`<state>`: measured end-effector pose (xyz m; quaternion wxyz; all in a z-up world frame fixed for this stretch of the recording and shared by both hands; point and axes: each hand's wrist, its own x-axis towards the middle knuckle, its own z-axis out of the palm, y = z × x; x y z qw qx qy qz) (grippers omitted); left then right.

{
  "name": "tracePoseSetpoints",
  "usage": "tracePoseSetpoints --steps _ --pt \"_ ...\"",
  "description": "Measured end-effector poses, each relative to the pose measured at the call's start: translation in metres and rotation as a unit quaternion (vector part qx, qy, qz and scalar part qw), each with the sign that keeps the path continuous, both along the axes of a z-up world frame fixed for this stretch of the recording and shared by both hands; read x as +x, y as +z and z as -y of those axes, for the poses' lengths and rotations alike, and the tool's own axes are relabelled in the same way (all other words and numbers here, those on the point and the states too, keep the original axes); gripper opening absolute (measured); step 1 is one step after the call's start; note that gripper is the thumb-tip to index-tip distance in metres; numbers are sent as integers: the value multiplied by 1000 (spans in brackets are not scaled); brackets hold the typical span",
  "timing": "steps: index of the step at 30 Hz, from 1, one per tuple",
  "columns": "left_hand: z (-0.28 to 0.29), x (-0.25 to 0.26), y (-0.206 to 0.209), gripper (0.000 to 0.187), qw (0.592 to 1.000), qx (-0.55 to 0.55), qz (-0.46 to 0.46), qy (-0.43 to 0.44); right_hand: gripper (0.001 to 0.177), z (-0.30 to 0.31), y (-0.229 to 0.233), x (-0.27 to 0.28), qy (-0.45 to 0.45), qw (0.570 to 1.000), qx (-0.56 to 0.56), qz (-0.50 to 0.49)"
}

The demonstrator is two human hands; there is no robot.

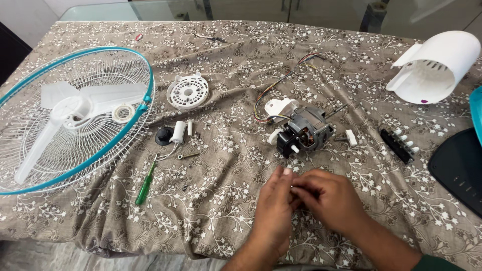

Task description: The person assembles an electric fan on a table. They use a screwdriver to tighten screws on the motor, attach a white plastic housing, and insert a white plastic rod into the motor shaft.

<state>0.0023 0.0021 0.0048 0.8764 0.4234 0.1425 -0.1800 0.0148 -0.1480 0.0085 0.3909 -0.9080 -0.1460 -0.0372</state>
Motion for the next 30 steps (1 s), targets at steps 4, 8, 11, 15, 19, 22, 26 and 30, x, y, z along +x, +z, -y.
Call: tracePoseSetpoints --steps 4,8,11,15,19,22,26,30 --pt "-4 8 13 72 996 79 36 -3 19 -3 -5 7 -70 994 74 -45" --pt "-22 34 17 61 914 369 161 43 18 -9 -12 21 -145 983 102 -53" --pt "-34 60 12 45 786 520 322 91 18 -13 -12 29 -168 979 105 -39" --pt "-35 68 1 39 761 536 357 81 19 -21 -10 34 -181 980 77 -13" --pt "-35 66 -3 48 776 543 319 38 16 -22 -6 37 -197 978 33 -67" --pt "-37 67 1 52 770 547 327 32 15 -26 -4 40 -211 973 34 -87" --pt "-38 67 5 55 769 551 323 14 18 -28 -2 42 -219 972 34 -84" --pt "-38 67 5 55 773 548 320 7 19 -28 -4 43 -233 967 29 -101"
